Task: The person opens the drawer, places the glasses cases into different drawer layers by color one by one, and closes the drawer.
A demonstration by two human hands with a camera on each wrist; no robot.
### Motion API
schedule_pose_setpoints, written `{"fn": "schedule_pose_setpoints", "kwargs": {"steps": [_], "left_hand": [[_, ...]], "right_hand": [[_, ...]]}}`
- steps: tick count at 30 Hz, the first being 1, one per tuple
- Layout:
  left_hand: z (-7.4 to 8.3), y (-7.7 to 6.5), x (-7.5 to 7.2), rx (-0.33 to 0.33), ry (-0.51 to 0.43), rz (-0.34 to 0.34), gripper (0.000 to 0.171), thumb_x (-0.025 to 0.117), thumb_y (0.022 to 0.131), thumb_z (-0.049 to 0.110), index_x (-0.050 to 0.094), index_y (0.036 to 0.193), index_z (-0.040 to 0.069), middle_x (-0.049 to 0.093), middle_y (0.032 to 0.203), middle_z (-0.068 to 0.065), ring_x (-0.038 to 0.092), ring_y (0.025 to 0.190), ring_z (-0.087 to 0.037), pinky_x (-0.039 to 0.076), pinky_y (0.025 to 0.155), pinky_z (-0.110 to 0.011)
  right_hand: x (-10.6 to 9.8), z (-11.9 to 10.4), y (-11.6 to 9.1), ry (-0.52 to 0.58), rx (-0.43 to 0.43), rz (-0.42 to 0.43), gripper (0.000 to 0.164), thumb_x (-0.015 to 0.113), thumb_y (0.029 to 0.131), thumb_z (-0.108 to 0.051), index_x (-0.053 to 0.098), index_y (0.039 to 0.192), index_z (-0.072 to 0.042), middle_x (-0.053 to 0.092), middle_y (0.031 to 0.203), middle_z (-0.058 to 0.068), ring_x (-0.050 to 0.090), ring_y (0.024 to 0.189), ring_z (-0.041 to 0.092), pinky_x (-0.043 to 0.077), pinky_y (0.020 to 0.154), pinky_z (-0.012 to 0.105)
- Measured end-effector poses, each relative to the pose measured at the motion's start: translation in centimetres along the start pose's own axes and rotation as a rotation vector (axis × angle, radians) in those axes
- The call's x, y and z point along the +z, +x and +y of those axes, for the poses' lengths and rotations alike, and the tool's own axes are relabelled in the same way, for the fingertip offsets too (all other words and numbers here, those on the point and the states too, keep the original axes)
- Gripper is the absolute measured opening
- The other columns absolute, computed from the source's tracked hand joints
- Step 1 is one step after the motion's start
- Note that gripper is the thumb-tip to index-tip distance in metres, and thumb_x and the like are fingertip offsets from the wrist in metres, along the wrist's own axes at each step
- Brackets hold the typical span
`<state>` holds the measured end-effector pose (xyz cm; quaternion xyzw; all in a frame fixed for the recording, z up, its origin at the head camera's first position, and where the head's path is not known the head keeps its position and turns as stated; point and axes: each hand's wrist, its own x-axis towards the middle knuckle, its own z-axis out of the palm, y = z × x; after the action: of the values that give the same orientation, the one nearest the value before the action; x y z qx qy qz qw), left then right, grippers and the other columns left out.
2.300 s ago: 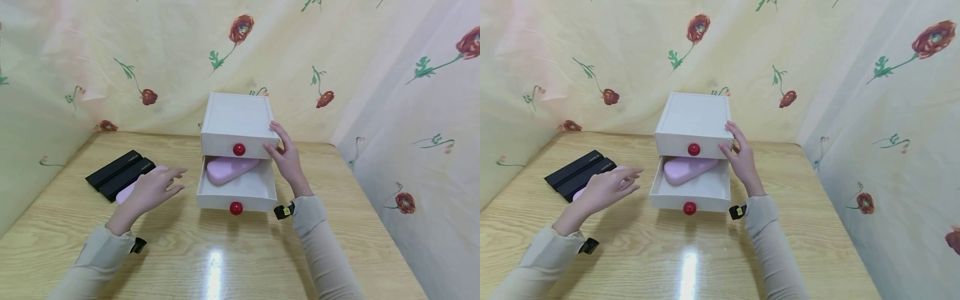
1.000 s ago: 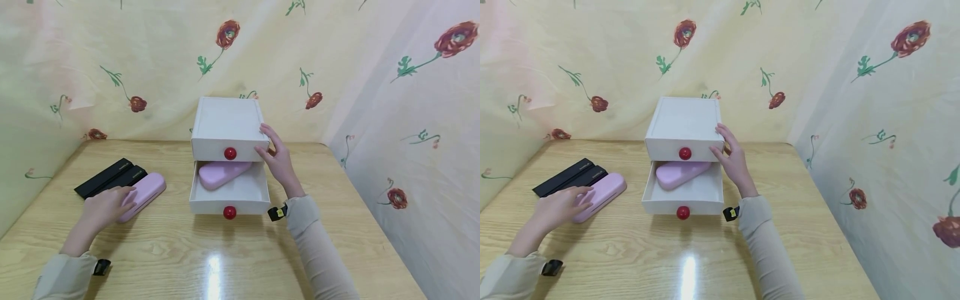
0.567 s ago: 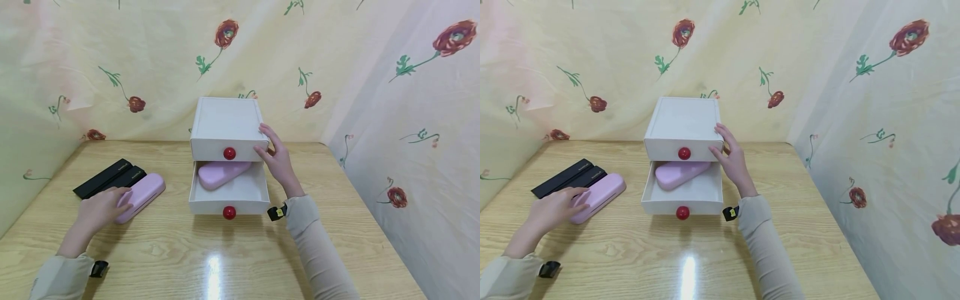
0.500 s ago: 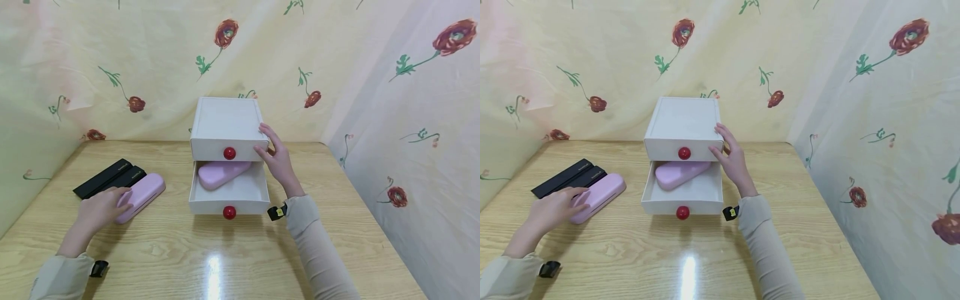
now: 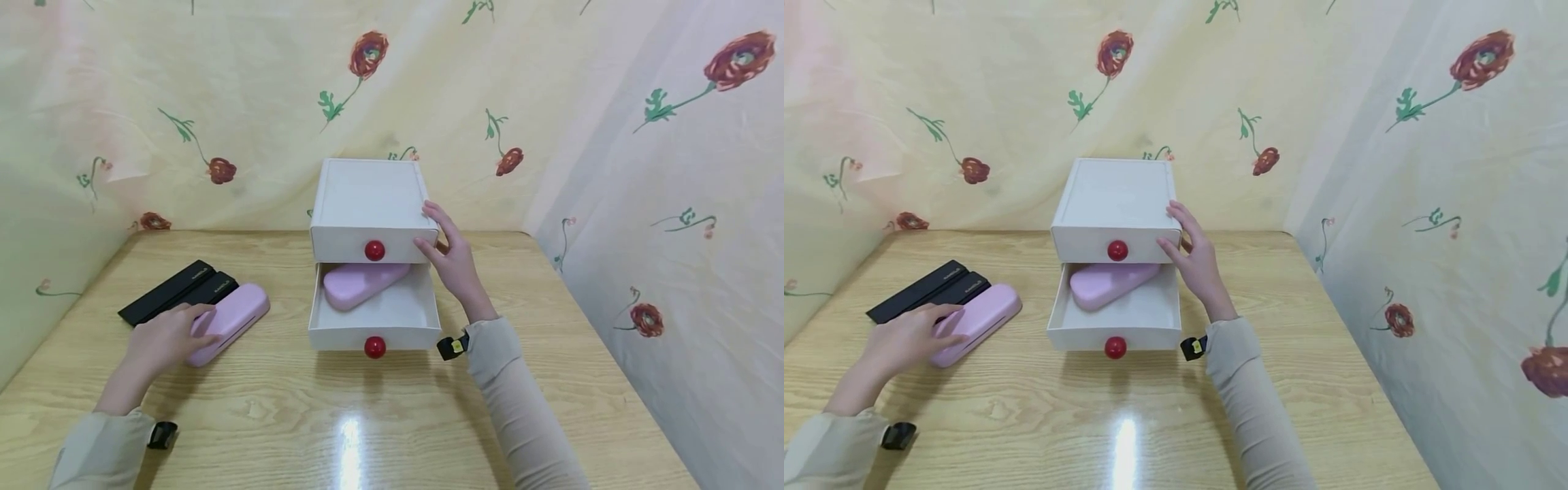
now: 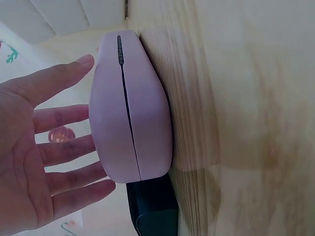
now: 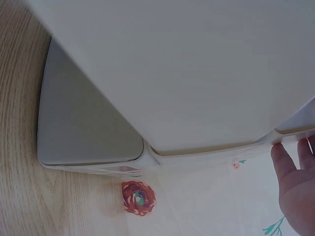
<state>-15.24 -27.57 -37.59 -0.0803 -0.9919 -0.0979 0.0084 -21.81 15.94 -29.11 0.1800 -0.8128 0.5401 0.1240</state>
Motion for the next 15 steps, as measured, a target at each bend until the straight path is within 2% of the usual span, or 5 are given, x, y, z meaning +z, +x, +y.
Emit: {"fn": "schedule_pose_setpoints", "kwargs": {"steps": [15], "left_hand": [[-0.8,1.3,0.2,0.029,-0.096,-0.093,0.066,0.075,0.081,0.04,0.056,0.132,0.003,0.058,0.121,-0.029,0.06,0.098,-0.042,0.049,0.067,-0.06]], "right_hand": [[0.1,0.2,0.0,0.005,0.013,0.0,0.053,0.06,0.096,-0.011,0.041,0.145,-0.005,0.029,0.159,0.007,0.023,0.149,0.024,0.036,0.111,0.057]]}}
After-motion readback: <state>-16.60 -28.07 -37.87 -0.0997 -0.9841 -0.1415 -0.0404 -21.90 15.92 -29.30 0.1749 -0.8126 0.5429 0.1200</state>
